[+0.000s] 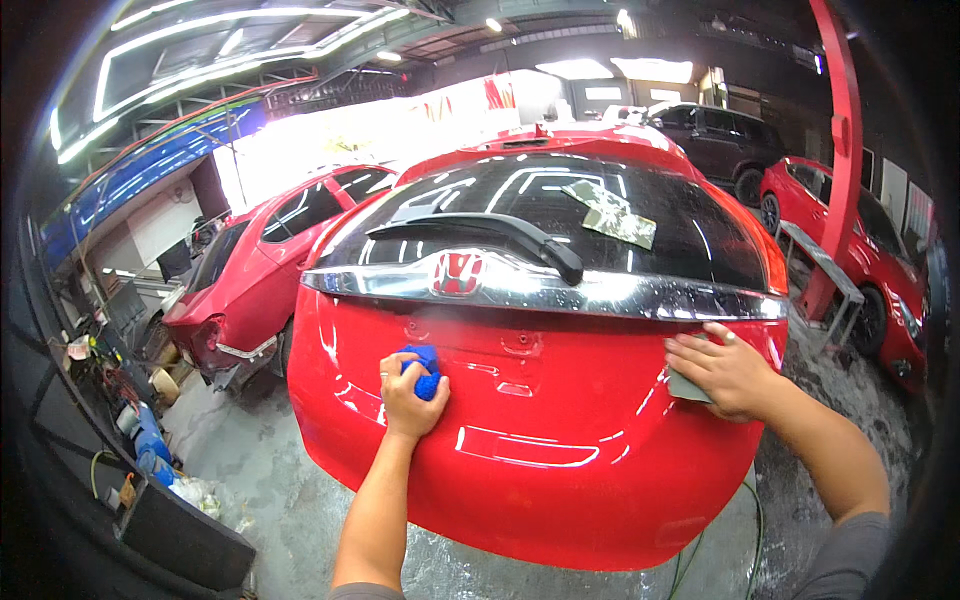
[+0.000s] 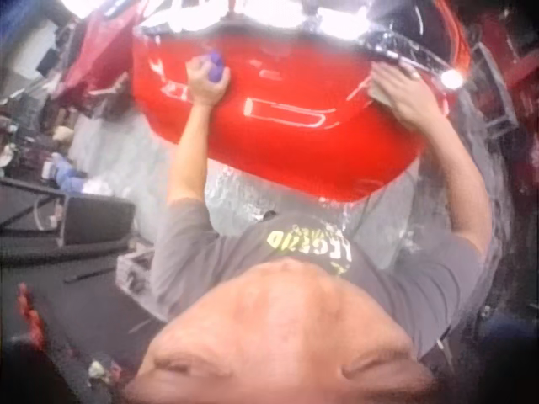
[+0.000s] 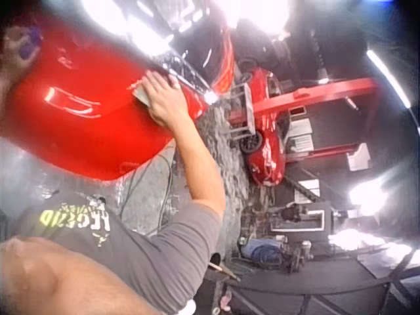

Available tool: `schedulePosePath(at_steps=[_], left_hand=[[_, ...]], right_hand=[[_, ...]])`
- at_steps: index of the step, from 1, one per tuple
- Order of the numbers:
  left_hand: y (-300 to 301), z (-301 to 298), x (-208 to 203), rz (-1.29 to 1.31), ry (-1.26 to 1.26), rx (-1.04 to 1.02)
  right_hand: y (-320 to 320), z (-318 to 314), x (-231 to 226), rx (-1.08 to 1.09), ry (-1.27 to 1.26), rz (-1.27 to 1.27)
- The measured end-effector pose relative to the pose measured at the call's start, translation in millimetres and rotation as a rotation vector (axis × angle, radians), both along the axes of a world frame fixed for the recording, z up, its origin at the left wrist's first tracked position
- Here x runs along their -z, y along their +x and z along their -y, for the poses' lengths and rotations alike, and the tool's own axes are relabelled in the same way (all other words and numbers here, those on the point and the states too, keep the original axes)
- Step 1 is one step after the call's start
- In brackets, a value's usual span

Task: The person wets a sanding pad in a bucket of water, then uses it to sand the rear trunk of a red car. They repeatedly dip the pad to keep it wet and wipe the surface with a blue cloth while sanding.

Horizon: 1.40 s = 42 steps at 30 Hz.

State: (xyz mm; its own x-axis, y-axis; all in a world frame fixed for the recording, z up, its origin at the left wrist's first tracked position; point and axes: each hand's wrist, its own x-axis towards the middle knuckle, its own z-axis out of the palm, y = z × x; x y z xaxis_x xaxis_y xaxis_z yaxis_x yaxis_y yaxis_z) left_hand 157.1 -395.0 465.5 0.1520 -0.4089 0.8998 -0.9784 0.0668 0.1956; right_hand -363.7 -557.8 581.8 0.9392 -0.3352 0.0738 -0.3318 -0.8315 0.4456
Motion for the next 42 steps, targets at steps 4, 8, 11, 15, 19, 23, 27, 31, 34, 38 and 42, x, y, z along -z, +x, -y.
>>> schedulePosePath(at_steps=[4, 8, 11, 15, 19, 23, 27, 31, 34, 38, 42], left_hand=[[-6.0, 5.2, -1.4, -0.001, -0.010, -0.006], [-8.9, 8.0, 0.8, 0.005, -0.011, 0.004], [-3.8, 1.9, 0.1, 0.012, -0.005, -0.014], [-9.5, -0.3, -4.9, 0.005, 0.000, -0.014], [-8.8, 7.0, -0.3, 0.007, -0.010, -0.013], [-6.4, 3.3, -4.9, 0.013, 0.002, -0.018], [-7.0, -1.8, -5.4, 0.010, -0.003, -0.019], [-0.7, 4.4, 2.1, 0.057, 0.001, -0.043], [-4.8, 8.9, 5.1, 0.024, 0.008, -0.019], [-10.3, 13.4, 2.6, 0.032, 0.003, 0.011], [-2.0, -0.1, 1.9, 0.041, 0.000, -0.029]], right_hand=[[13.6, 6.9, 15.1, -0.010, 0.011, 0.050], [72.6, 6.0, 30.3, -0.113, 0.010, 0.135], [63.4, -1.6, 16.0, -0.101, 0.076, 0.094], [4.1, 1.9, 12.7, -0.034, 0.084, 0.092], [66.3, 0.4, 26.0, -0.099, -0.004, 0.106], [122.0, -2.9, 31.1, -0.128, 0.027, 0.151], [36.1, 1.0, 24.0, 0.008, 0.030, 0.089], [28.4, -2.6, 27.3, 0.001, 0.029, 0.149], [105.7, 4.6, 47.8, -0.146, -0.037, 0.236], [137.0, 0.8, 38.4, -0.117, -0.008, 0.232], [59.8, 4.1, 31.7, 0.007, 0.088, 0.150]])
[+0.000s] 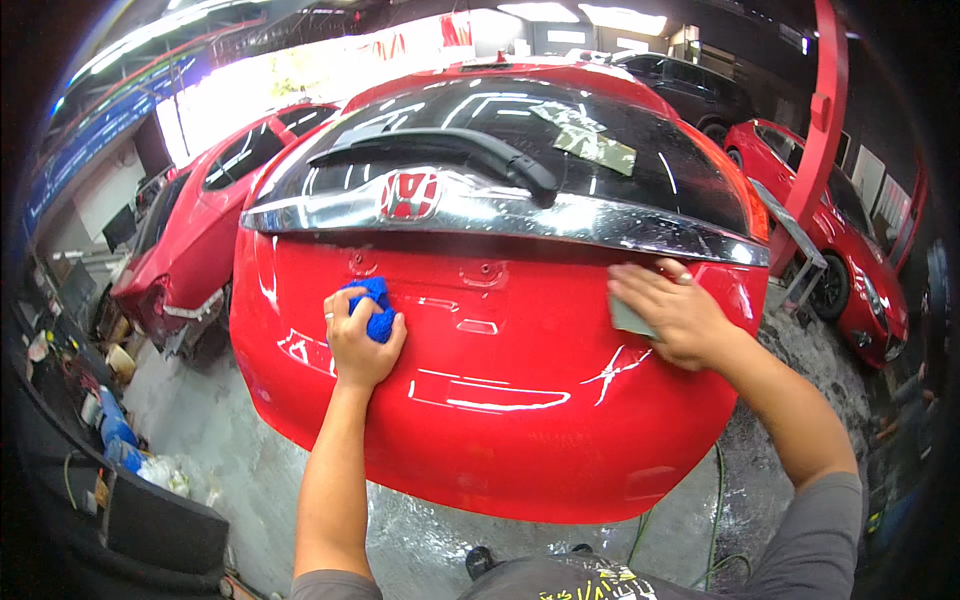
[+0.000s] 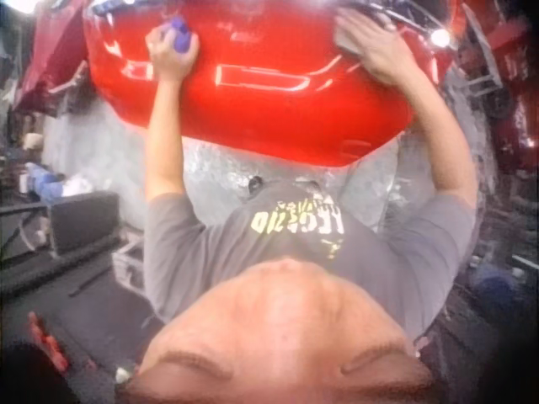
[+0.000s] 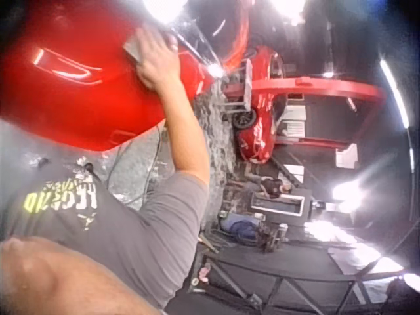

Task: The person wets a sanding pad in a bucket of water, then uses it to sand the rear trunk of a red car. They repeatedly dip the pad to keep it wet and wipe the surface with a blue cloth while sanding.

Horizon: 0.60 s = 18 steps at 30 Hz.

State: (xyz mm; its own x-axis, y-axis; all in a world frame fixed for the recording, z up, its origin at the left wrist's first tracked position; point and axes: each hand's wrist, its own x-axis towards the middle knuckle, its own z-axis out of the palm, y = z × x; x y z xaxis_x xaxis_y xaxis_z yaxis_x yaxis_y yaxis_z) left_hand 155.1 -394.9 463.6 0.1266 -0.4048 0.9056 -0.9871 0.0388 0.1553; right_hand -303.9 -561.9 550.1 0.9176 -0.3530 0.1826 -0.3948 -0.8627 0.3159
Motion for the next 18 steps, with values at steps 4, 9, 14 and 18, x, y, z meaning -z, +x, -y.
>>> schedulePosePath(at_steps=[4, 9, 14, 18], left_hand=[[-1.3, 4.1, 0.4, 0.001, 0.014, -0.005], [-8.0, 11.4, 0.2, -0.016, 0.019, 0.036], [-2.5, 3.8, 3.2, -0.008, 0.030, -0.018], [-4.0, 9.3, 3.2, -0.004, 0.017, -0.010]], right_hand=[[41.9, -9.6, 4.0, -0.028, -0.044, 0.015], [120.8, -6.4, 10.2, -0.085, -0.056, 0.130], [32.5, -14.4, 2.2, 0.048, -0.001, 0.026], [81.3, -15.6, 15.1, -0.025, -0.065, 0.142]])
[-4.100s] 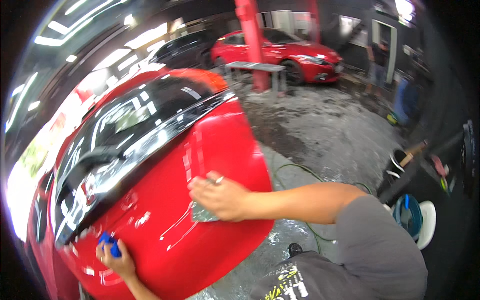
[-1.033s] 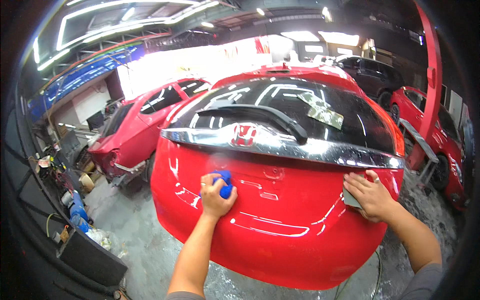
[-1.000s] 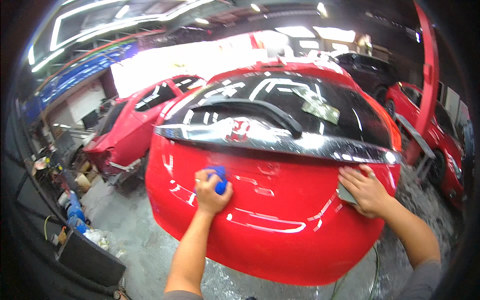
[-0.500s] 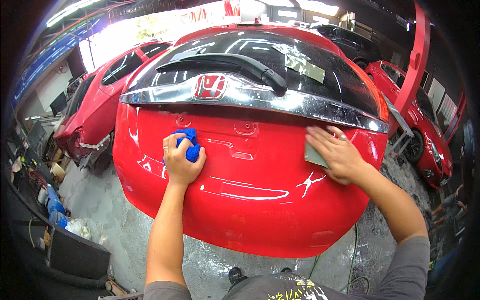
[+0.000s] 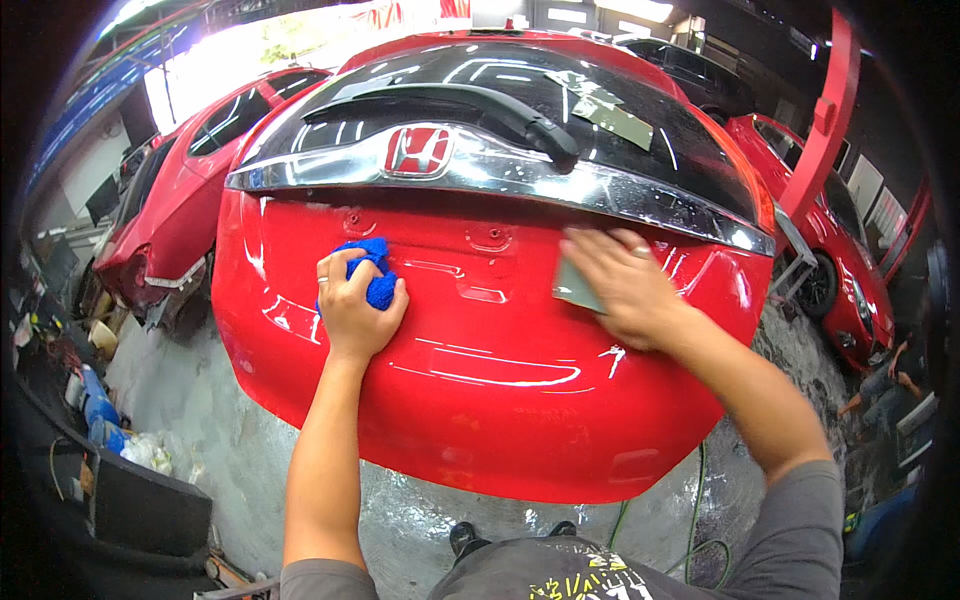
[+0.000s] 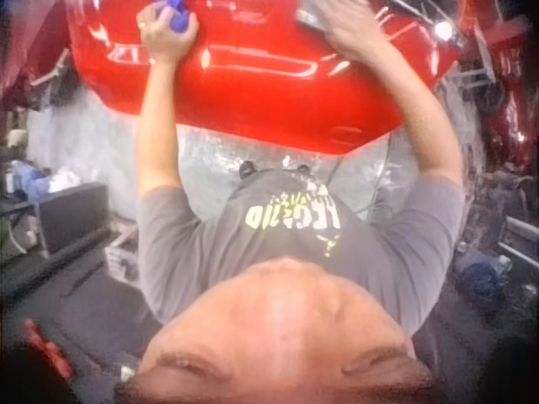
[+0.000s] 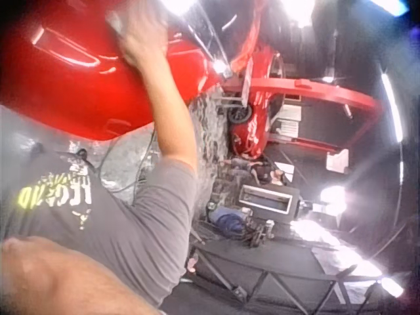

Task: The person wets a sanding pad in a bucket of water, then uses it to sand the rear trunk of a red car. They repeatedly dip the pad to keep it wet and wipe the surface with a blue cloth while sanding.

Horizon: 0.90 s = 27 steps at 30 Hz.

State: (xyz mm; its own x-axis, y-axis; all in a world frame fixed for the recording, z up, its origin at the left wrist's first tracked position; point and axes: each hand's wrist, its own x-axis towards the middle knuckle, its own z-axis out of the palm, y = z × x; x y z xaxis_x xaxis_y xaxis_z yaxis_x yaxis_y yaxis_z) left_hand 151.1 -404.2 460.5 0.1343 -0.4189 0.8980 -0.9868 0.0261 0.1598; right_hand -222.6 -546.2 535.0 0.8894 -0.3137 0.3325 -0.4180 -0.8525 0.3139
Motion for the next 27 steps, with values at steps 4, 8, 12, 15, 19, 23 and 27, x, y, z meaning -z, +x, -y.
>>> schedulePosePath(at_steps=[4, 8, 12, 15, 19, 23, 27], left_hand=[[1.6, -1.5, 1.6, -0.029, 0.007, 0.050], [7.7, -8.6, 0.9, 0.005, 0.000, 0.011], [1.1, -1.2, -1.9, -0.016, 0.018, 0.015], [1.8, 1.0, 0.2, -0.020, 0.006, 0.055], [8.9, -11.0, -0.8, -0.017, 0.012, 0.051], [0.7, -4.1, 1.3, -0.019, 0.017, 0.006], [4.2, 2.0, 0.5, 0.006, -0.015, 0.049]], right_hand=[[40.4, 1.0, -5.3, 0.013, -0.030, -0.059], [-43.2, -2.1, -20.3, 0.103, -0.019, -0.182], [-16.1, -5.6, -1.4, 0.120, -0.021, -0.064], [47.4, -11.9, 9.5, 0.081, -0.054, -0.015], [12.0, -8.4, -2.8, 0.092, -0.018, -0.134], [-25.9, -18.4, -3.3, 0.156, -0.011, -0.180], [45.9, -18.2, 14.4, 0.077, -0.073, -0.051]])
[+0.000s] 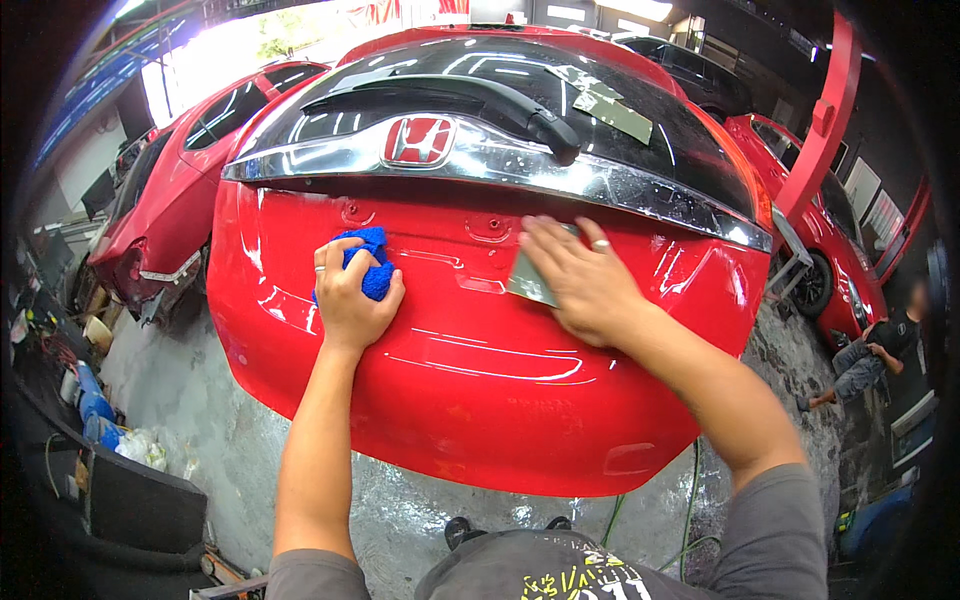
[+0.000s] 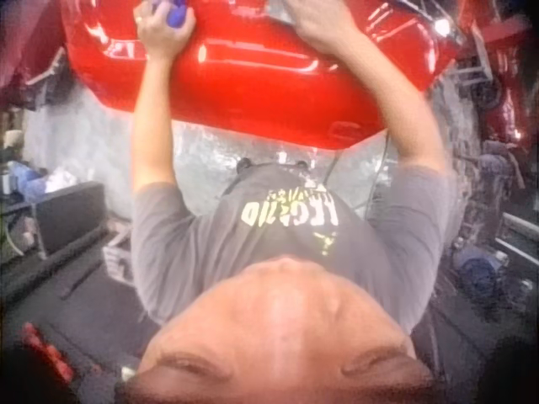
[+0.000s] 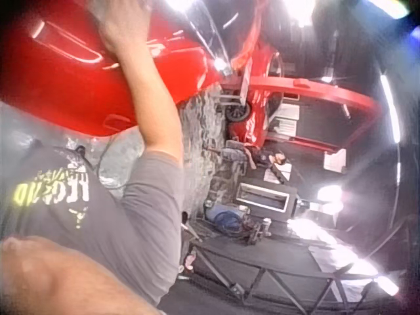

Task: The person wets a sanding pad in a bucket of water, then uses it to sand the rear trunk of a red car. They repeatedly dip the pad to keep it wet and wipe the surface with a blue cloth while sanding.

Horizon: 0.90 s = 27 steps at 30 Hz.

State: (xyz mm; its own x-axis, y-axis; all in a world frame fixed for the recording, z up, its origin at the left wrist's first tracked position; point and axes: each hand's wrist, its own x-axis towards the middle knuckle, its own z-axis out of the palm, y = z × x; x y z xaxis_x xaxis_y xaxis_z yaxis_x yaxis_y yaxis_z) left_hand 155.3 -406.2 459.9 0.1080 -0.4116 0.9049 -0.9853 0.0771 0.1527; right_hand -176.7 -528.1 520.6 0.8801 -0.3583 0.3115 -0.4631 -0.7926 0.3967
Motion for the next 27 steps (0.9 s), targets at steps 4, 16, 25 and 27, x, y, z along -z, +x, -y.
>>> schedulePosePath(at_steps=[4, 16, 25, 27], left_hand=[[9.2, -10.1, 1.6, 0.004, 0.006, -0.008], [8.6, -10.4, 3.0, -0.039, 0.011, 0.002], [0.3, 0.6, 0.5, -0.039, 0.003, 0.006], [5.7, -5.3, 2.8, -0.036, 0.014, -0.011]], right_hand=[[-26.7, 3.1, -8.6, -0.071, 0.068, -0.065], [-18.9, -12.1, -8.8, -0.073, 0.087, -0.110], [-13.2, -19.6, 4.2, -0.030, 0.131, -0.049], [-6.1, -19.9, 6.2, -0.071, 0.109, -0.064]])
